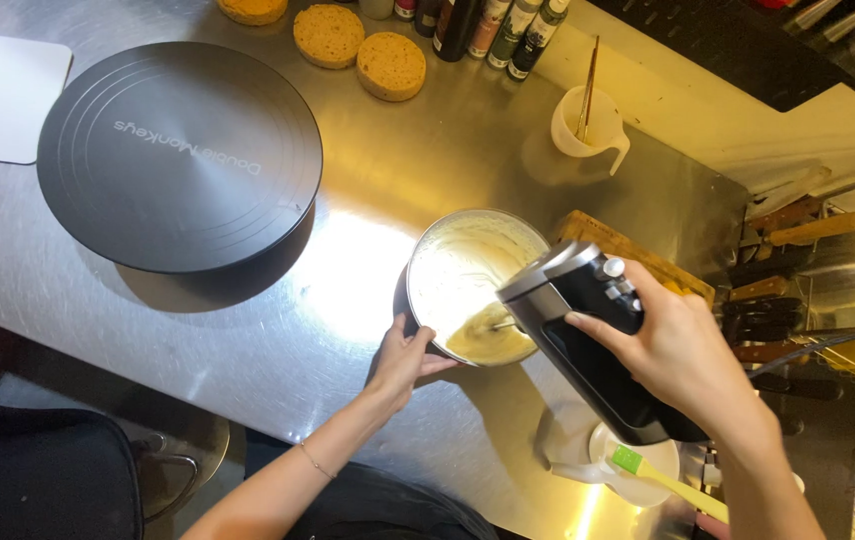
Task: Whip cream in a bowl using a hand mixer and then clean the mixer attachments.
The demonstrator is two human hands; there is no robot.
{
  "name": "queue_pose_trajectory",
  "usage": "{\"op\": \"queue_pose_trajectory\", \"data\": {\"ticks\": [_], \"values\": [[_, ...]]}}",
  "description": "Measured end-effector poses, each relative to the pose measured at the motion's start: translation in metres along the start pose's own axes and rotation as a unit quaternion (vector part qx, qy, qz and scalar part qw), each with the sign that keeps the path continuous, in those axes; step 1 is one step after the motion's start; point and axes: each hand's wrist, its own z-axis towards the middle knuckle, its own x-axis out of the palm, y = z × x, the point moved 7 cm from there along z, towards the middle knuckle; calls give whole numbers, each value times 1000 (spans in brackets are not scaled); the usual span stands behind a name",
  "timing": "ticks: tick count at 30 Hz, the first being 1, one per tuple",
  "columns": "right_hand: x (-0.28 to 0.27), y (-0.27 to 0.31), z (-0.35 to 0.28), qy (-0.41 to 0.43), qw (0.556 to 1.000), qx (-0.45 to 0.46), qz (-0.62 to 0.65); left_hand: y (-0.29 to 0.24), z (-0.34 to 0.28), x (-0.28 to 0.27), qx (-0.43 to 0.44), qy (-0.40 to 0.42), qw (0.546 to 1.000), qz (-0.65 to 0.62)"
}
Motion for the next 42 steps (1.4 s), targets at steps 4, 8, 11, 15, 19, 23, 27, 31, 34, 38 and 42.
{"op": "queue_pose_trajectory", "data": {"ticks": [4, 8, 11, 15, 19, 23, 27, 31, 34, 38, 42], "values": [[-10, 1, 0, -49, 997, -53, -12, -7, 15, -17, 35, 24, 999, -2], [-13, 5, 12, -172, 976, -127, 28, -25, 13, -22, 44, 34, 998, 31], [-8, 17, 28, -217, 955, -170, 106, -36, 12, -25, 57, 45, 997, 39], [4, 44, 36, -110, 975, -94, 166, -39, 16, -28, 41, 47, 998, 28], [12, 43, 31, 4, 992, -36, 123, -38, 22, -33, 47, 53, 997, 43], [10, 21, 32, 28, 998, -45, -12, -55, 8, -24, 57, 53, 992, 102], [-2, 17, 34, -88, 993, -74, -21, -65, 2, -20, 60, 54, 985, 151], [5, 32, 31, -172, 960, -205, 77, -50, 17, -23, 43, 47, 989, 131], [4, 47, 25, -61, 990, -94, 90, -44, 14, -20, 27, 43, 994, 95], [5, 28, 25, -25, 999, -15, -15, -29, 1, -5, 58, 36, 996, 54], [7, 25, 20, -159, 970, -161, 83, 35, 2, 11, -7, 18, 999, -34]]}}
